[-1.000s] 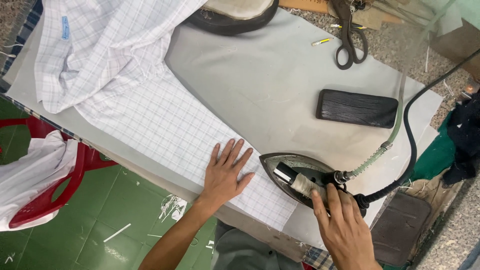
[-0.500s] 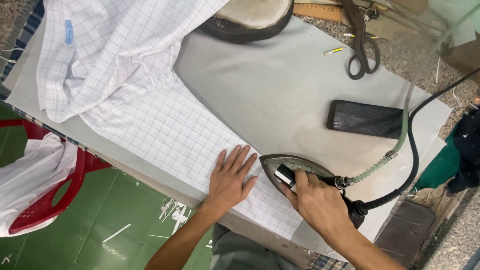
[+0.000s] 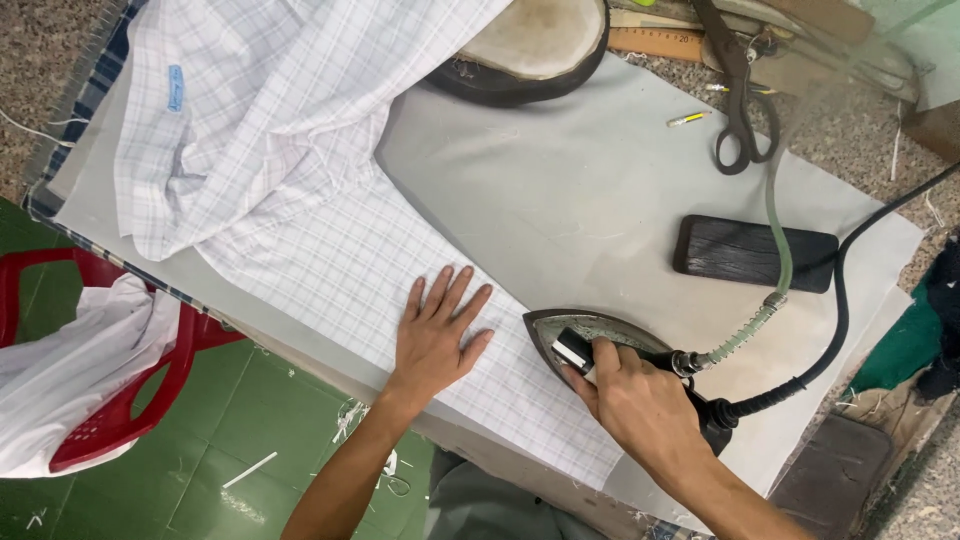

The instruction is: The person irons a white checkered shirt on a worktable using a steam iron. They smooth the fabric, iron the sleeve and body, and use a black rectangular object to press the fabric while ironing. The person also uses scissors to trim a thread from the shirt.

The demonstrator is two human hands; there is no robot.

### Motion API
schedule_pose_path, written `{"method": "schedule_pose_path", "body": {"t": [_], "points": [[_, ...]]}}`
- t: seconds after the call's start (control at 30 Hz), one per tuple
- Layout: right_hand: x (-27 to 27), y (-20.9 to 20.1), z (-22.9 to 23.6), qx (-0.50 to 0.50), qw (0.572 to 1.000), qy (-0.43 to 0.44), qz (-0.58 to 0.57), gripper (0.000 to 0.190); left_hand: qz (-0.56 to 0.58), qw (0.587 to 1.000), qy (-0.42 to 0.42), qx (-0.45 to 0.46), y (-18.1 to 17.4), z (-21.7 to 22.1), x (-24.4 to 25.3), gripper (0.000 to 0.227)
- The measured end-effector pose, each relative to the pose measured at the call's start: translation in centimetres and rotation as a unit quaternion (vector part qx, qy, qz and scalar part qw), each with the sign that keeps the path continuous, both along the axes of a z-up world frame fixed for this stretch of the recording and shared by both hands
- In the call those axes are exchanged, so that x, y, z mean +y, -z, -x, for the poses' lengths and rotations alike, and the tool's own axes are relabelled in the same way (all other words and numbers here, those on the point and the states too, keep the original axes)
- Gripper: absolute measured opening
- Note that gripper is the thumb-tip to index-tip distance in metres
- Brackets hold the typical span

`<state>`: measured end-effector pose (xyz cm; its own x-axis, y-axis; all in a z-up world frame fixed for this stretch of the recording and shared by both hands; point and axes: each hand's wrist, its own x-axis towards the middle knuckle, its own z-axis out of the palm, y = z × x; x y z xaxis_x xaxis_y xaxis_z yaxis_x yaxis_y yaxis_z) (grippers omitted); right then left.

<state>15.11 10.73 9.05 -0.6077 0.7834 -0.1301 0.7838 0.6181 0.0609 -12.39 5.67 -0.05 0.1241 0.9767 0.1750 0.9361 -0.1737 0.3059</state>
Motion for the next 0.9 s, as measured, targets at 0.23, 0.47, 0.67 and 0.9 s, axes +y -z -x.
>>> {"method": "schedule_pose_path", "body": {"t": [0.23,0.47,0.67,0.9], "points": [[0.4,-0.9,-0.1,0.080,0.993,0.019,0.085,0.063,-0.001,1.000,0.007,0.001,-0.4,-0.2,-0.3,0.055],[-4.4,-3.2,-6.9,0.034,0.995,-0.083,-0.039,0.087,-0.193,0.978,-0.018,-0.077,-1.9,-1.0,-2.1,0.033],[-2.8,-3.0,-6.7,-0.054,0.983,-0.095,0.147,0.110,-0.217,0.970,0.007,-0.112,-2.3,-3.1,-2.7,0.030],[0.9,-2.1,-1.0,0.034,0.961,0.065,0.266,0.057,-0.109,0.984,0.044,-0.131,-1.2,-7.5,-3.0,0.051]]}}
